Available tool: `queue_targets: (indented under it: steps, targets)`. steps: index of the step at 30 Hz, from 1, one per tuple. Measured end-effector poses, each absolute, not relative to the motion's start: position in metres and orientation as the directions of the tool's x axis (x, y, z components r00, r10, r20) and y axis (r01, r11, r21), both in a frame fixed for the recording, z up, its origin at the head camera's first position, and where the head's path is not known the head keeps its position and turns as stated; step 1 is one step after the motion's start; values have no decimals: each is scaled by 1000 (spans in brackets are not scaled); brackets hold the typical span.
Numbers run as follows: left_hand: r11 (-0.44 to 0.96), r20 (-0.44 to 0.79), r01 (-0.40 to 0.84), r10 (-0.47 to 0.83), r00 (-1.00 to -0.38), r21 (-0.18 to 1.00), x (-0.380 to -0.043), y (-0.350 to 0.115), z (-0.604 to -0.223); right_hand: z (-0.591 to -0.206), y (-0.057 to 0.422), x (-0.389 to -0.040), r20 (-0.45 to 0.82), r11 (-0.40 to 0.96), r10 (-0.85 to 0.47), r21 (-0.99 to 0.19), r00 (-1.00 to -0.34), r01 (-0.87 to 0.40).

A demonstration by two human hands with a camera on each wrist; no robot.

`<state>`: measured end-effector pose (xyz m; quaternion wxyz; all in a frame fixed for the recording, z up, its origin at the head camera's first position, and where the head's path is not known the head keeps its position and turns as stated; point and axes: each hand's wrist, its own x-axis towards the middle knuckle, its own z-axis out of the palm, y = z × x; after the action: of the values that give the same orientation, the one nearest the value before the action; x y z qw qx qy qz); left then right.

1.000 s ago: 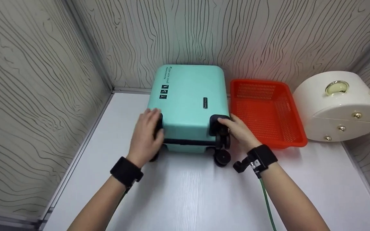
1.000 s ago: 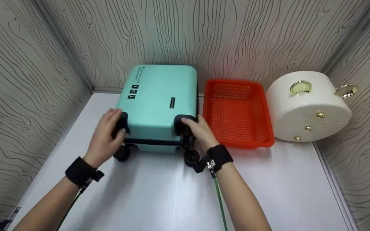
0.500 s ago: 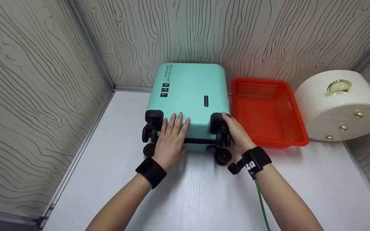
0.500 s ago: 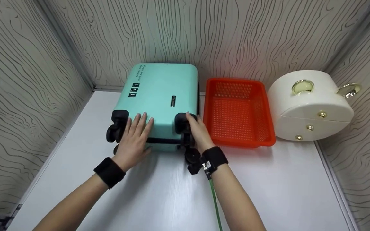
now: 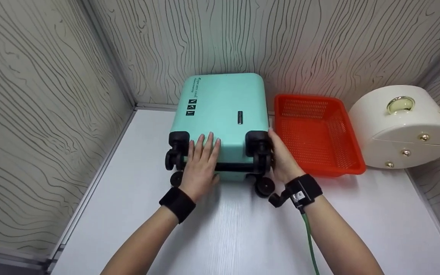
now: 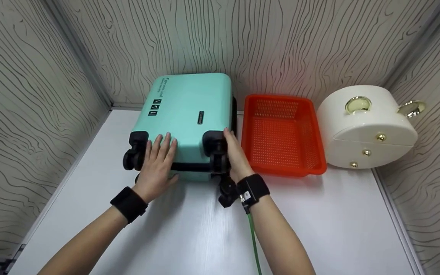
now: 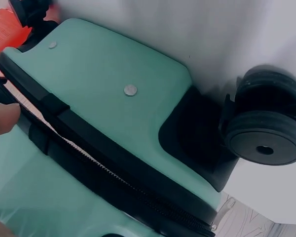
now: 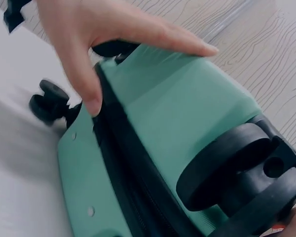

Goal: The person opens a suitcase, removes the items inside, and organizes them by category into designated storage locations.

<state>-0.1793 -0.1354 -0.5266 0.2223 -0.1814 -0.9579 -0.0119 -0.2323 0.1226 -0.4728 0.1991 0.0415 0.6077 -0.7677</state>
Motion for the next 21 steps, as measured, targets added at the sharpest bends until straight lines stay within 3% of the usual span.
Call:
queue_targets:
  steps: [8, 13, 21]
  targets:
    - [943, 444, 322, 327, -835, -89, -179, -135, -528, -464, 130, -229, -312, -176, -317, -908, -896, 379]
    - [957, 485, 254, 290, -825, -140, -180, -138, -531, -450, 131, -224, -244, -213, -380, -916, -892, 341]
    - [980, 612, 187, 184, -769, -60, -187, -145, -531, -415, 131, -214, -153, -275, -411, -919, -899, 282]
